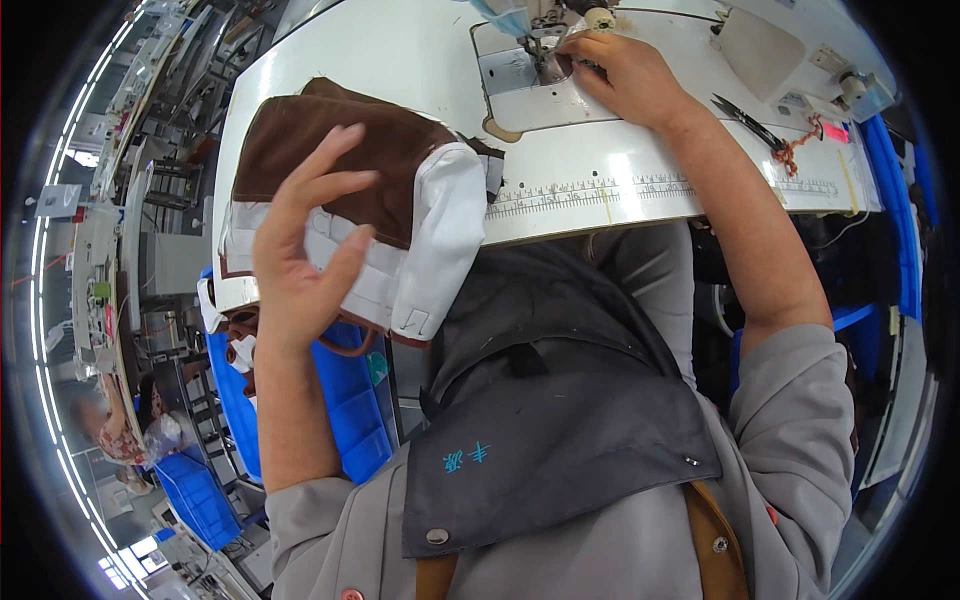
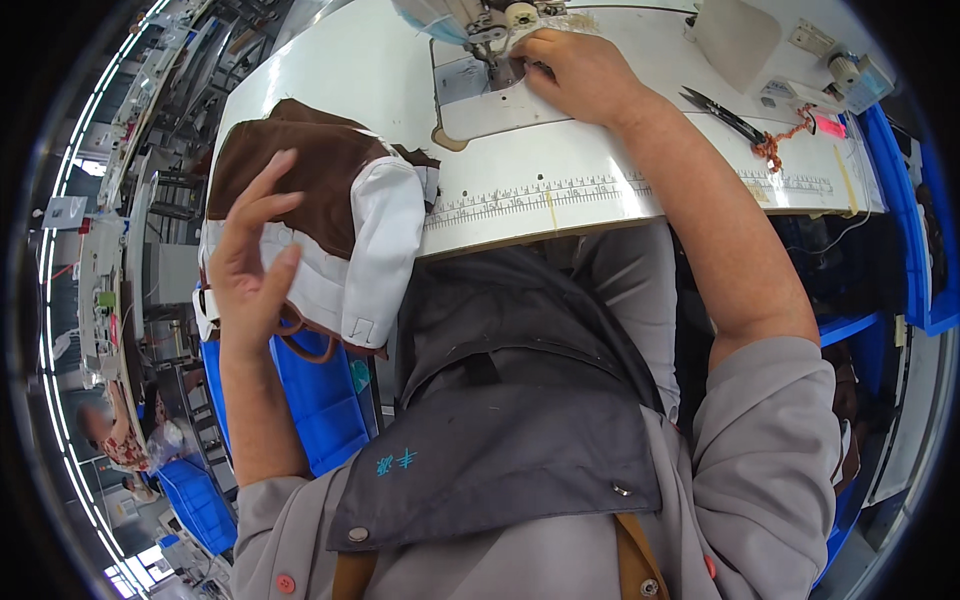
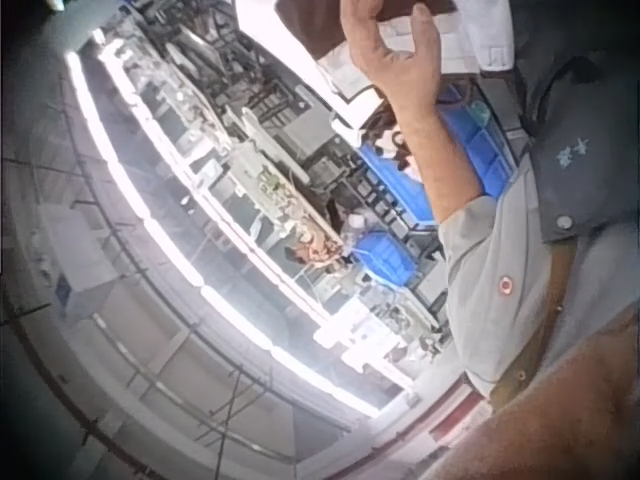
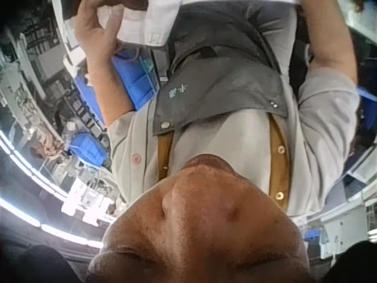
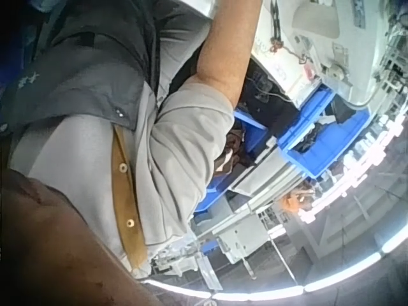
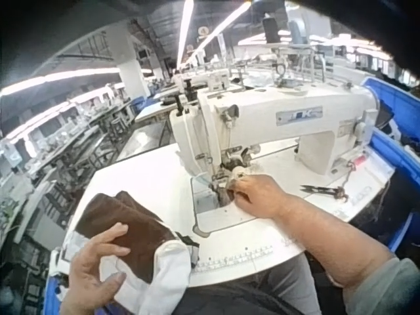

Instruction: Sewing fabric or leather parts for bags using an industrial sewing machine.

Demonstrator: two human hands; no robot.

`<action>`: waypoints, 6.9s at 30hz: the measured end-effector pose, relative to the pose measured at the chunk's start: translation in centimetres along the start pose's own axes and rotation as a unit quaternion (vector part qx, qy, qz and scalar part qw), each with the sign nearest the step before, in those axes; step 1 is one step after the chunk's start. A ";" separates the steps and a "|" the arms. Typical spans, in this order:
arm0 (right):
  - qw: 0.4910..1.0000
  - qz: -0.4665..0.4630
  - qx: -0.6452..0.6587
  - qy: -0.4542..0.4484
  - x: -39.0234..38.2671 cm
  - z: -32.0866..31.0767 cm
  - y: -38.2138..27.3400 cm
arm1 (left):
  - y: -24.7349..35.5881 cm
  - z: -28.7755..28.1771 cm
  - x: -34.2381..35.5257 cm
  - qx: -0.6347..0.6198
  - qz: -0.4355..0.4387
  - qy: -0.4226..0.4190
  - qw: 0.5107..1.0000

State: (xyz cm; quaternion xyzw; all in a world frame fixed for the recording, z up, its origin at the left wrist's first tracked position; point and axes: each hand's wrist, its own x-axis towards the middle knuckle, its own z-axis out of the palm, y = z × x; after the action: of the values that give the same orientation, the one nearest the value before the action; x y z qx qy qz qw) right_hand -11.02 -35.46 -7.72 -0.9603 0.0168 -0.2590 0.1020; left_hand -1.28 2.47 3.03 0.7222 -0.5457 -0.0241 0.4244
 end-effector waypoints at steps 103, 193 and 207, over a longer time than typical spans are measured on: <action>0.878 0.001 0.473 -0.069 -2.3 -1.0 -11.0 | -8.4 -1.7 -13.4 -0.222 -0.392 0.388 0.804; 0.864 0.127 0.484 -0.054 -6.0 -0.2 -10.6 | 2.0 -3.8 -32.4 -0.136 -0.329 0.509 0.783; 0.875 0.118 0.462 -0.076 -6.4 -1.3 -12.3 | -9.0 -7.0 -33.1 0.409 -0.540 0.104 0.728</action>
State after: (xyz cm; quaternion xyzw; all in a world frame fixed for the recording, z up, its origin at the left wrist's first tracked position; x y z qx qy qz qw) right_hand -17.45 -23.18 -7.22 -0.8111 0.0009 -0.1497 0.5654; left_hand -4.21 33.70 -12.47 0.9967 0.0266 0.0516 0.0569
